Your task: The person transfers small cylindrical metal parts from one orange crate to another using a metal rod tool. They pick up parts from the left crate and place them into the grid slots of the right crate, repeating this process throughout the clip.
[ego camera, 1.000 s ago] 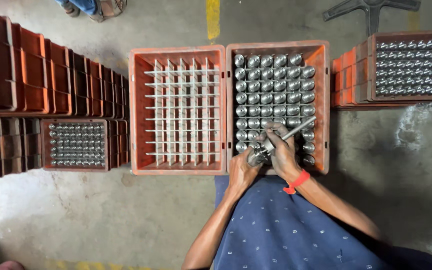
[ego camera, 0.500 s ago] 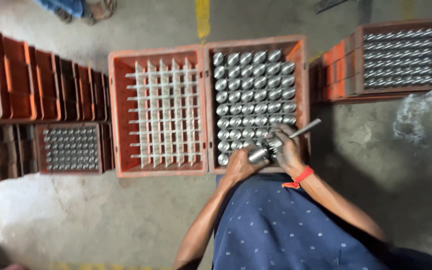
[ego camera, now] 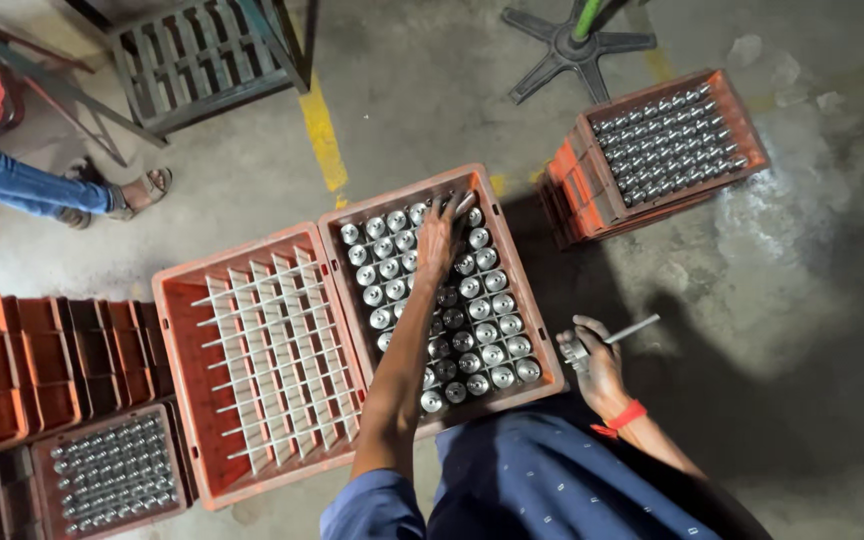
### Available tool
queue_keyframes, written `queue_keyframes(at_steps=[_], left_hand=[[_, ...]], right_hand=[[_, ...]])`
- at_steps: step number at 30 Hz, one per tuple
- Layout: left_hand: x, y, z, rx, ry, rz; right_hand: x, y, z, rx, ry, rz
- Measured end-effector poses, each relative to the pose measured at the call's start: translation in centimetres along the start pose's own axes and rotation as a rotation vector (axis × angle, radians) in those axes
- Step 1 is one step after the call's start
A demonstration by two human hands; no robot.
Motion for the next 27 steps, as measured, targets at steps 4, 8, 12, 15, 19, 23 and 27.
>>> queue_keyframes(at_steps=[4, 8, 12, 15, 19, 23, 27], left_hand=[[-0.6, -1.4, 0.4, -0.007, -0.242, 0.068], [-3.0, -6.9, 0.9, -0.134, -0.372, 0.185], [-6.6, -15.0, 1.3, -0.024, 0.104, 0.349], [-8.9, -19.1, -1.2, 0.001, 0.211, 0.422], [-9.7, -22.6, -6.0, -0.201, 0.091, -0.029], [-9.8, -29.7, -5.0, -0.246, 0.005, -0.446], [-10.5, -34.7, -2.8, -0.128, -0.057, -0.438]], right_hand=[[-0.6, -0.4, -0.3, -0.033, -0.041, 0.011], [2.8, -2.8, -1.7, -0.146, -0.116, -0.094], [9.7, -7.8, -4.8, -0.719, -0.631, -0.407], [13.9, -10.4, -4.3, -0.96, -0.883, -0.622], [13.1, -10.4, 1.7, -0.452, -0.883, -0.664], [5.4, -13.6, 7.8, 0.005, -0.757, -0.473], [-0.5, -17.8, 12.6, 0.321, -0.818, -0.352]])
Point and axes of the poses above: each hand's wrist, its own y-axis towards the middle knuckle, its own x-axis out of the palm, z = x × y, the point moved 5 cm from there along y, towards the middle knuckle, and after that the axes turned 9 degrees about -x, right-handed, at the moved point
